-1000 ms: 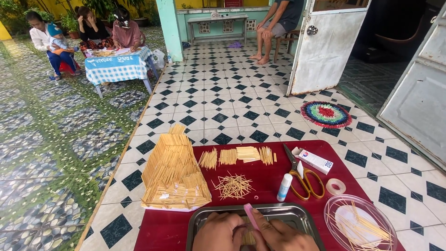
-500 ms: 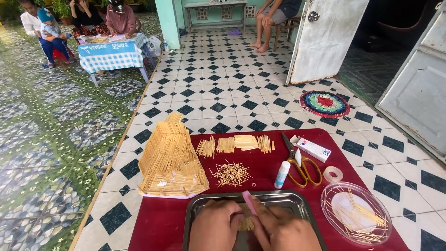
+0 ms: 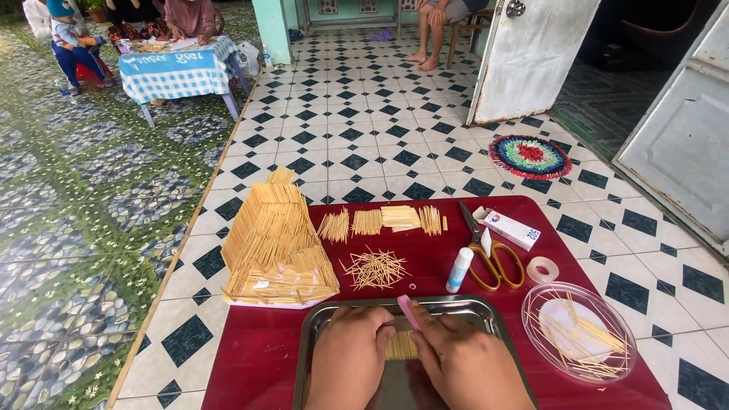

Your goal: The person is constructing a flat panel by gluing toothpicks together side-by-side on a metal tray as part of an art project.

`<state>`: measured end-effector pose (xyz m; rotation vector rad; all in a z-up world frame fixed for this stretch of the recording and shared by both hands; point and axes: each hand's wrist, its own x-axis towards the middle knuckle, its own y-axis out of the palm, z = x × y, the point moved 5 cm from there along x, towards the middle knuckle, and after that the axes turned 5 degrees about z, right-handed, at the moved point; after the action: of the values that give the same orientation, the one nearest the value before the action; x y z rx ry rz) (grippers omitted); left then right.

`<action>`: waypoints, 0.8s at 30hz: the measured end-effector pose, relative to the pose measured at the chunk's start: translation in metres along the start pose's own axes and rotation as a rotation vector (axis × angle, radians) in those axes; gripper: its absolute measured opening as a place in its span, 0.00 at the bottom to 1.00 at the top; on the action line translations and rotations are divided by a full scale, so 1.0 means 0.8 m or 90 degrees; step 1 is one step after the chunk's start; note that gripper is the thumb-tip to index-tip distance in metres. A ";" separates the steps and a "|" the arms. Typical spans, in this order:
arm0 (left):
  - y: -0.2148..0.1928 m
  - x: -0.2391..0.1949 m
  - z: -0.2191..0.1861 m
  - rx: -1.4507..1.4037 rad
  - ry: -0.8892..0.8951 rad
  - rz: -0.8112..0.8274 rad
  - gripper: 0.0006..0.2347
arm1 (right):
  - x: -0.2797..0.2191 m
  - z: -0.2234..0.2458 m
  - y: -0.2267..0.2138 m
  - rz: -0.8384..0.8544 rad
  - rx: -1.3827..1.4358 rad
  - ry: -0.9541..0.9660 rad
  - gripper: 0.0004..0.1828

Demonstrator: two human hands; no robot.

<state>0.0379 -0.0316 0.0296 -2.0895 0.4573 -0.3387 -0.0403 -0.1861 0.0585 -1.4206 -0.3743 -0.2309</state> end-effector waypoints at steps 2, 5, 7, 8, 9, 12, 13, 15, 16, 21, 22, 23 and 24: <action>-0.001 -0.001 -0.001 -0.001 0.009 -0.010 0.04 | 0.001 0.006 -0.013 -0.036 0.010 -0.018 0.33; 0.000 -0.001 0.001 -0.003 0.014 -0.021 0.07 | 0.004 0.001 0.005 0.039 0.012 -0.005 0.32; -0.016 -0.004 -0.006 -0.027 0.004 -0.015 0.05 | 0.009 0.000 -0.017 0.065 0.084 0.039 0.32; -0.025 -0.007 -0.008 -0.050 -0.009 -0.011 0.03 | 0.012 -0.001 -0.026 0.092 0.158 0.078 0.32; -0.033 -0.009 -0.007 -0.051 -0.010 -0.009 0.03 | 0.011 -0.011 -0.022 0.093 0.158 0.078 0.32; -0.062 -0.018 -0.003 -0.058 -0.089 -0.021 0.07 | 0.013 -0.034 -0.028 0.002 0.244 0.120 0.22; -0.071 -0.023 0.000 -0.132 -0.160 -0.014 0.06 | 0.012 -0.041 -0.022 0.111 0.289 0.245 0.16; -0.081 -0.029 0.003 -0.207 -0.232 -0.008 0.05 | 0.006 -0.047 -0.010 0.218 0.333 0.372 0.11; -0.080 -0.031 0.006 -0.326 -0.265 -0.037 0.04 | 0.006 -0.044 -0.005 0.232 0.315 0.307 0.09; -0.063 -0.026 0.025 -0.629 -0.248 -0.158 0.05 | -0.003 -0.028 0.012 0.297 0.243 0.097 0.09; -0.063 -0.027 0.026 -0.645 -0.247 -0.156 0.05 | -0.004 -0.023 0.012 0.307 0.224 0.071 0.10; -0.064 -0.027 0.027 -0.662 -0.245 -0.154 0.05 | -0.005 -0.017 0.012 0.317 0.205 0.044 0.12; -0.064 -0.027 0.027 -0.662 -0.247 -0.155 0.05 | -0.004 -0.015 0.011 0.318 0.204 0.044 0.12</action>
<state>0.0370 0.0192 0.0609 -3.1418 0.1296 0.2458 -0.0384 -0.1971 0.0478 -1.1425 0.0100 0.1822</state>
